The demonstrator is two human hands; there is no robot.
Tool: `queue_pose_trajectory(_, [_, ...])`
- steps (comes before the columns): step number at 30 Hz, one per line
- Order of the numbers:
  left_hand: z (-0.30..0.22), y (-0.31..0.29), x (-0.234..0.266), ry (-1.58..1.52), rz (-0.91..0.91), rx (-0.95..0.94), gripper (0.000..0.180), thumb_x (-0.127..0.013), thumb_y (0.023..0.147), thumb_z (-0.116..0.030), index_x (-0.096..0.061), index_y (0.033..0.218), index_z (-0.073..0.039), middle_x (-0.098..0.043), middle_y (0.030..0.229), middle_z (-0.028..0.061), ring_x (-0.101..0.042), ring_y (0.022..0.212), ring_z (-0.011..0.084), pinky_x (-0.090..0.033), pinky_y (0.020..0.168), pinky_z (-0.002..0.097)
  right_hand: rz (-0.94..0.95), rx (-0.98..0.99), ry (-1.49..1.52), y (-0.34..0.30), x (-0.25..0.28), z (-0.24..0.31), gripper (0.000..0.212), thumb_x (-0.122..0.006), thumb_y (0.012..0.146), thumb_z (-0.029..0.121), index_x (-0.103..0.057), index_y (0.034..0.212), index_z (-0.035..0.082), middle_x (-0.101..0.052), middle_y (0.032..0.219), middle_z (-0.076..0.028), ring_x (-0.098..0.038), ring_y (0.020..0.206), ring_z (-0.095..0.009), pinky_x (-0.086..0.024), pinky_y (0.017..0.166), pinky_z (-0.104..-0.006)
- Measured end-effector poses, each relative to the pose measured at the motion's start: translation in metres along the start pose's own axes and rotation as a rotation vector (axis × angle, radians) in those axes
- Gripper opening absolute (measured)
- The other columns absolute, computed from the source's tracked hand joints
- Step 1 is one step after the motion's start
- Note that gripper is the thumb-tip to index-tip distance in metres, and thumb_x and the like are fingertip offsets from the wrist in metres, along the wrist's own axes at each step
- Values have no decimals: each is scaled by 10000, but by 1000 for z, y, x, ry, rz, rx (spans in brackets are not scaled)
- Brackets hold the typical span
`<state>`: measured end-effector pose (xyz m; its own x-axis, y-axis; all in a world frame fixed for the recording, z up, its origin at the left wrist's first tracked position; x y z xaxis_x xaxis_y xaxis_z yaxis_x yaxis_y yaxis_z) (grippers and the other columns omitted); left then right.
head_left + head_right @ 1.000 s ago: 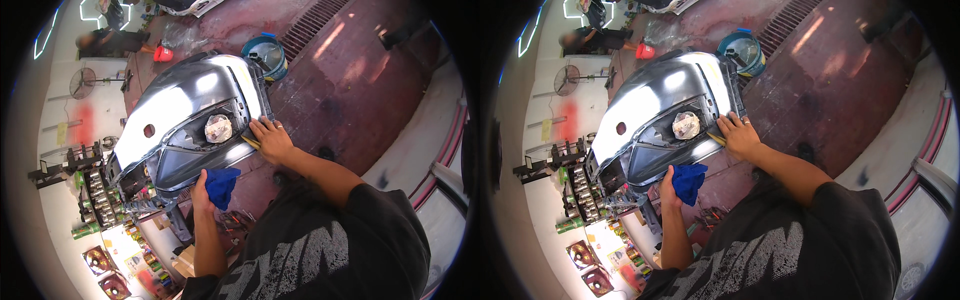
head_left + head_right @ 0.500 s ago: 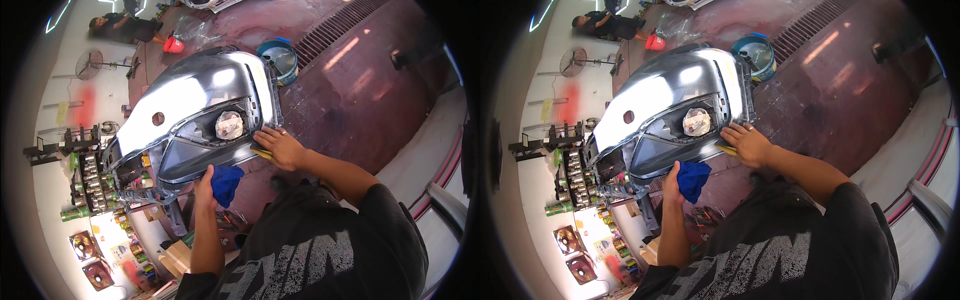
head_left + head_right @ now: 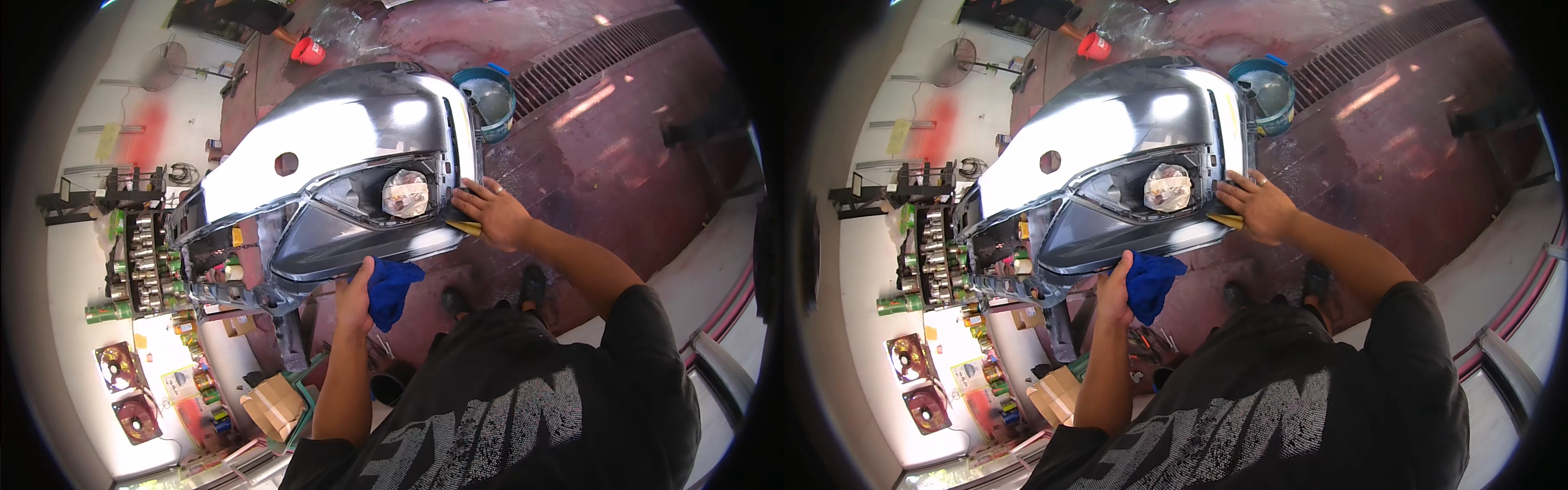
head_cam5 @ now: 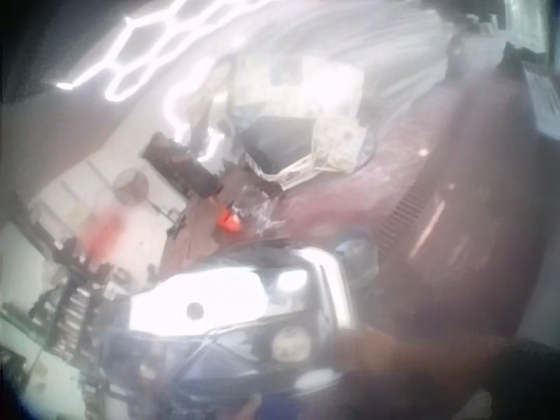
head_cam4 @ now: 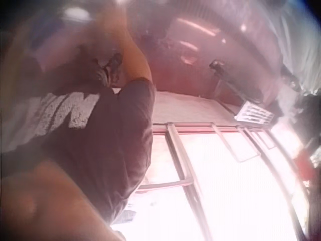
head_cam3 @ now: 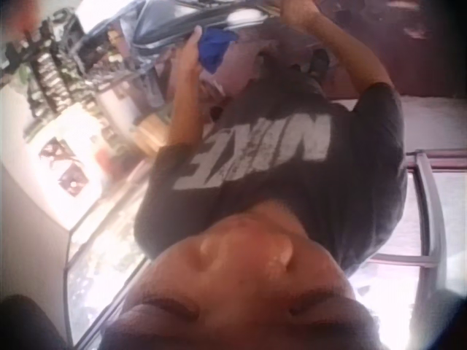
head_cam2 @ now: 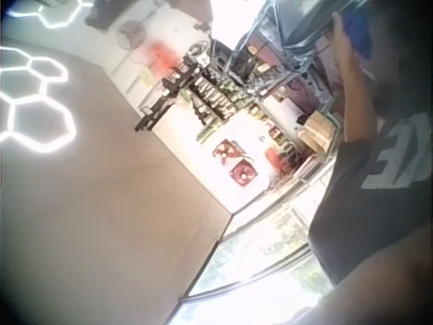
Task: The person scrubs a detached car bumper with a sponge and wipes it with a blue cloth. They repeatedly dip the cloth into a bucket of water and continue cleaning the surface of the bumper in a workshop setting.
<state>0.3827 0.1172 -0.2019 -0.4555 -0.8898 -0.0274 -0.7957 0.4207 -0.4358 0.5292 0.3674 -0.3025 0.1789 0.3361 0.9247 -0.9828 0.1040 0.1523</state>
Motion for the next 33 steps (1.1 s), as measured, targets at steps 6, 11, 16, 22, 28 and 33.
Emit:
queue_pose_trajectory(6, [14,14,14,18,-18,-39,451,-764,1068,-134,-588,1446,37,-741,1294,156,-775,1104,265,-671,947,426,-253,-79,383,21,28,140,675,-646,1004,329,-564,1580,-13,-547,1646,-238,-460,1585,-386,-316,1317,-557])
queue_pose_trajectory(11, [9,4,4,-26,-4,24,496,-781,1049,-103,-579,1477,47,-717,1339,170,-748,1150,259,-641,984,400,-375,-86,365,17,41,162,596,-632,1076,347,-565,1596,63,-564,1661,-162,-492,1563,-373,-350,1289,-581])
queue_pose_trajectory(16, [1,5,10,128,0,-46,531,-822,995,-57,-602,1472,26,-718,1347,134,-723,1172,224,-599,1025,367,-182,-262,134,-46,-14,22,697,-680,1019,297,-503,1673,135,-496,1732,-97,-389,1630,-377,-292,1323,-597])
queue_pose_trajectory(22, [5,17,18,364,229,-171,549,-837,963,-16,-628,1470,-8,-718,1369,89,-689,1210,194,-544,1086,353,-358,-270,348,-59,-12,34,788,-760,986,307,-474,1690,96,-467,1750,-141,-369,1643,-410,-299,1316,-575])
queue_pose_trajectory(28, [12,28,33,386,362,-101,545,-793,1004,-47,-610,1514,12,-677,1470,115,-659,1320,210,-535,1117,350,-497,-33,415,31,43,206,941,-740,820,186,-444,1709,105,-380,1814,-89,-300,1699,-323,-211,1369,-587])
queue_pose_trajectory(33, [-6,23,35,424,370,-217,497,-769,1027,-52,-622,1497,10,-675,1453,103,-663,1267,177,-543,1088,343,-418,-168,248,-5,30,170,907,-782,876,288,-453,1716,194,-436,1784,-41,-324,1679,-328,-248,1347,-592])
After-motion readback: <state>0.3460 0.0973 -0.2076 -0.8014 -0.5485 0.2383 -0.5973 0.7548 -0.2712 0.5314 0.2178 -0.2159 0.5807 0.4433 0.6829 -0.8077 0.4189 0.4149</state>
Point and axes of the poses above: each hand's wrist, its own y-axis towards the middle knuckle, its own x-axis out of the back of the hand, z = x × y, the point moved 10 cm from there along y, towards the middle knuckle
